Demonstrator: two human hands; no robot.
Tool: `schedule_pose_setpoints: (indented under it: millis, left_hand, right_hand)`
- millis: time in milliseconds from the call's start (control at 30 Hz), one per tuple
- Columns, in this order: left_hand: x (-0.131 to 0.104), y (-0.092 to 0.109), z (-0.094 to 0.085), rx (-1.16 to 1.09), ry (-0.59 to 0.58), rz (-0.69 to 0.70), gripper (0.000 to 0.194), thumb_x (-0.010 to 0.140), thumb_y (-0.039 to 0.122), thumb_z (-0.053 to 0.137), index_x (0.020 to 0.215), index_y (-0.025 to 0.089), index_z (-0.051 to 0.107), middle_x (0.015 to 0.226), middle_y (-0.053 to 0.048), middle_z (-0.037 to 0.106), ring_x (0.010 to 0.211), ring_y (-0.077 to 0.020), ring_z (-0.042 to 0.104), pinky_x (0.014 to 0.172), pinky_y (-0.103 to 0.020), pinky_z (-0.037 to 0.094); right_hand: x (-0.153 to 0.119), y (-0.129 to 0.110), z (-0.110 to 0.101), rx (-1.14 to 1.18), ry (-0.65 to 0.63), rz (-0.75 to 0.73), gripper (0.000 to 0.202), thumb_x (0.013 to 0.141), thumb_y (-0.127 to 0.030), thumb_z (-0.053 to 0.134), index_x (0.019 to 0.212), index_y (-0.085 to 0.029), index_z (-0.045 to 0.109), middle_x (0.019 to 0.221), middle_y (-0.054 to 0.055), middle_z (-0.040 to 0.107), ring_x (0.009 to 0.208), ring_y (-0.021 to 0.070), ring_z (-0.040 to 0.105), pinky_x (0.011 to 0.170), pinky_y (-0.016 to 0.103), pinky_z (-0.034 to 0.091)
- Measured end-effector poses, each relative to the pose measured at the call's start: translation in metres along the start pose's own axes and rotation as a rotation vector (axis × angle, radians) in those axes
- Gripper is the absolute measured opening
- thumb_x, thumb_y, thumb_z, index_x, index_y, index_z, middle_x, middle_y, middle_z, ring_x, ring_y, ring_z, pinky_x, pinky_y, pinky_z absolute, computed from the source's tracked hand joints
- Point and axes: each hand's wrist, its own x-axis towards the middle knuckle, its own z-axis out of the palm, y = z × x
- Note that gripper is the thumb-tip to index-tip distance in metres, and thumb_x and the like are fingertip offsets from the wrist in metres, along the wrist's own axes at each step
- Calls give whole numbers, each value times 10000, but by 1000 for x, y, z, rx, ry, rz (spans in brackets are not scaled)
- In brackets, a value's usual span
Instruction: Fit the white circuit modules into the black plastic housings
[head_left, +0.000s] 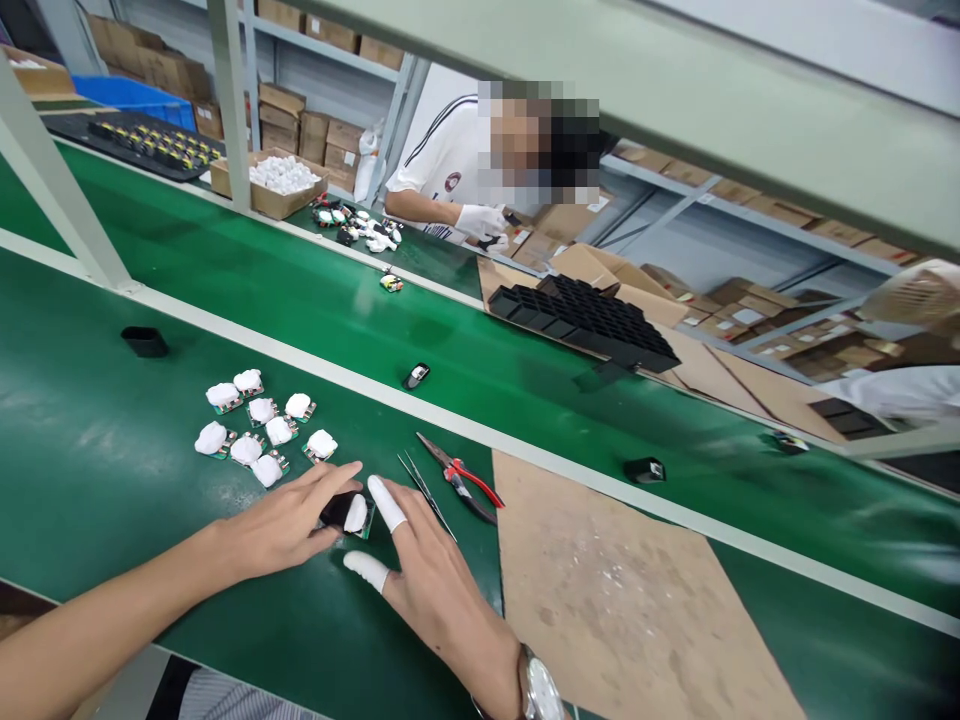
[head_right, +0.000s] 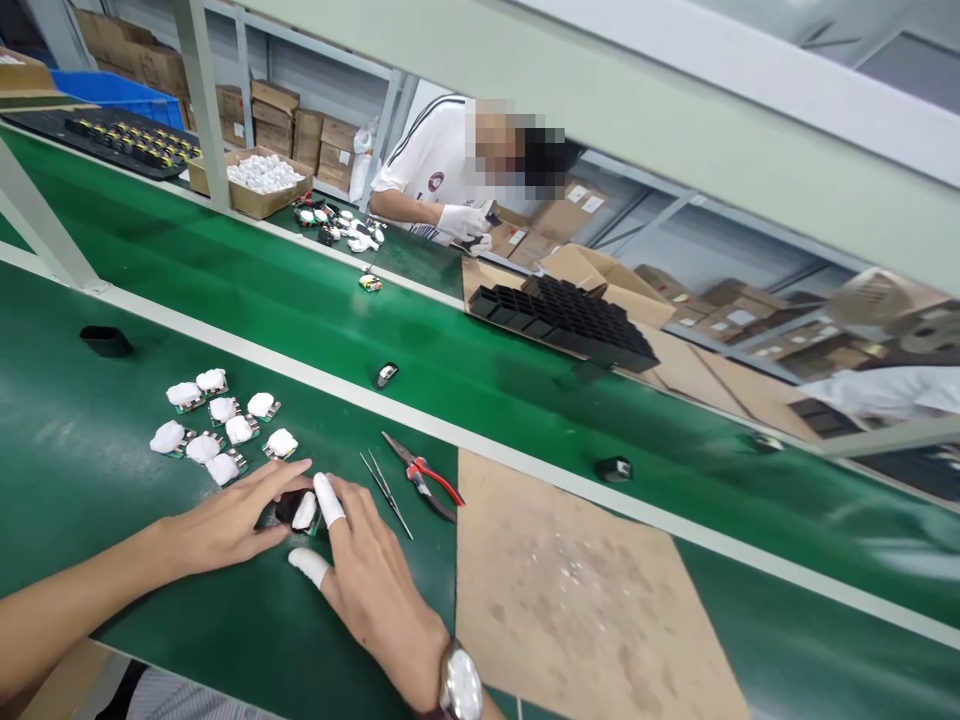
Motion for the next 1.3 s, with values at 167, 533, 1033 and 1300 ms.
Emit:
schedule_pose_setpoints:
  millis: [167,533,1033,1300]
  left_hand:
    - [0,2,-1,-71,-43,-48,843,983,178,609,1660,350,138,1540,-93,550,1394,-287,568,1146,-472,508]
    - [-3,4,-5,-78,-68,-99,814,989,239,618,1665,317,173,1573,-69,562,1459,-277,522,1212,-453,445]
    - [3,-3,10,-68,-36,-180,786,917,352,780,1567,388,338,1400,-20,632,1063,-218,676,1014,-379,557]
    - [4,-5,13,-57,-23,-156,811,902,369,804,1570,368,344,1372,-47,640,1050,-234,672,1001,-402,560]
  right_hand:
    - [-3,2,6,84,110,-70,302,1015,-161,619,1315,-161,586,1299,151,663,1181,292,637,954,458,631]
    - [-8,9,21,53,140,-67,283,1029,-244,623,1298,-156,610,1289,162,658,1126,282,667,918,450,631]
    - [-35,21,12,-37,103,76,291,984,-50,438,1178,-161,624,1107,112,630,764,179,638,606,299,532]
    - [-29,7,-2,-249,58,26,257,886,5,452,829,-208,582,1030,104,616,772,195,579,562,306,436]
